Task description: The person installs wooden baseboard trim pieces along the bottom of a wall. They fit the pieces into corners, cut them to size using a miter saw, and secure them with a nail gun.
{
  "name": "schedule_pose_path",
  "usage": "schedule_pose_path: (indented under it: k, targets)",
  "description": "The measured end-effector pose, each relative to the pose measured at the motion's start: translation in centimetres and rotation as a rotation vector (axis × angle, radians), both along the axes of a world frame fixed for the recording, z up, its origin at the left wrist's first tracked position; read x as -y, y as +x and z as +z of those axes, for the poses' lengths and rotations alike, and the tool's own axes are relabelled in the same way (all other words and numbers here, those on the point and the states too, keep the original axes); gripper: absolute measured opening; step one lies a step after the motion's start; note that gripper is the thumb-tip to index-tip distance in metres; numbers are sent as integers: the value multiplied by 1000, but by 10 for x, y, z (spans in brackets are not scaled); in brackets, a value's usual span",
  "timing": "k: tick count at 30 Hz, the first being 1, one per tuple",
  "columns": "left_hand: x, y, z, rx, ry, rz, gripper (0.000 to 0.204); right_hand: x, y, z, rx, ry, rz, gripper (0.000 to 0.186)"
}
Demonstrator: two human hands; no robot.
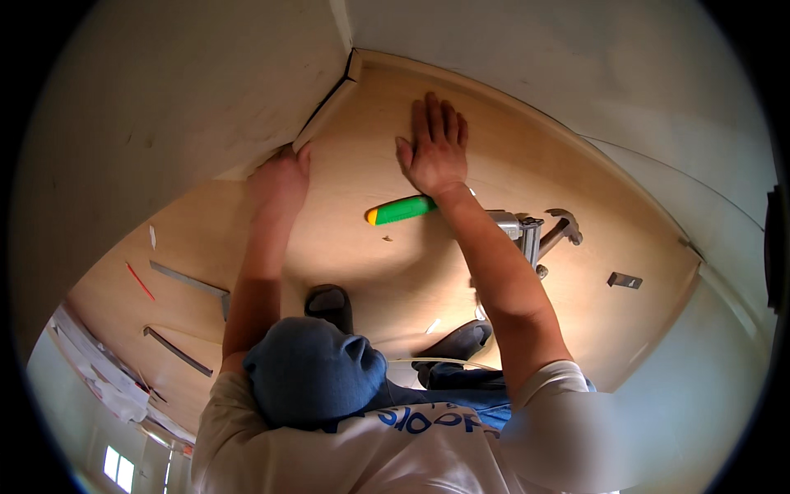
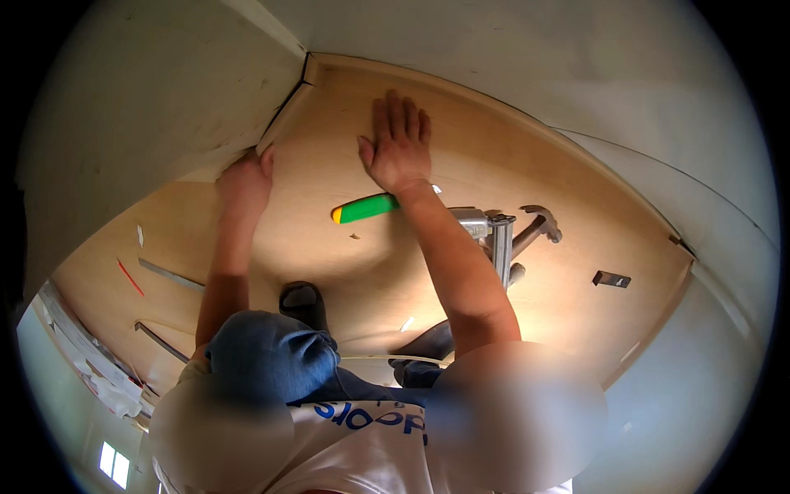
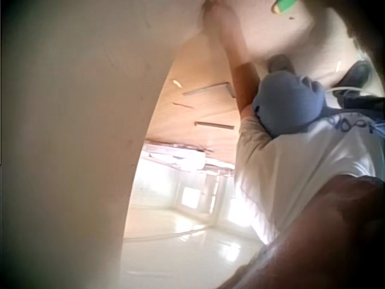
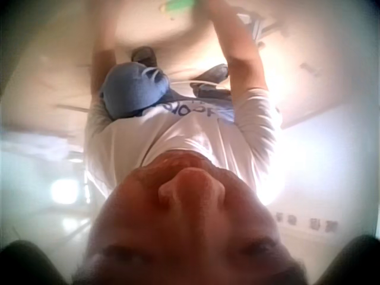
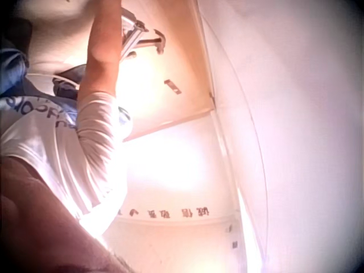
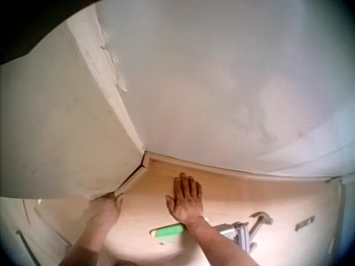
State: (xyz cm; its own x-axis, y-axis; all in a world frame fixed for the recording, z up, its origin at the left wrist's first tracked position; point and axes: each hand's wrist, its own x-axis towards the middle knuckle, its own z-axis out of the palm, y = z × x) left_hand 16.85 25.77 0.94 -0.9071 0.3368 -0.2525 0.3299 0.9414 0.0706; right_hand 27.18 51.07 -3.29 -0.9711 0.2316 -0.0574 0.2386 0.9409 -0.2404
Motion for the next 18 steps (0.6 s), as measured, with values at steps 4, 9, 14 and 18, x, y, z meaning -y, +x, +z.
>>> schedule_pose_path:
  k: [4,9,14,18]
  targets:
    - [-1,-1,13,-22,2,4,53,-1,1,1,-35,2,-6,72]
    - [-6,4,17,14,124,48,56,-1,0,11,-41,-20,-5,70]
    - [-12,24,62,171,201,73,51,-21,11,21,-21,-83,27,67]
    - [-9,73,162,383,609,183,39,-56,67,102,128,-154,-9,57]
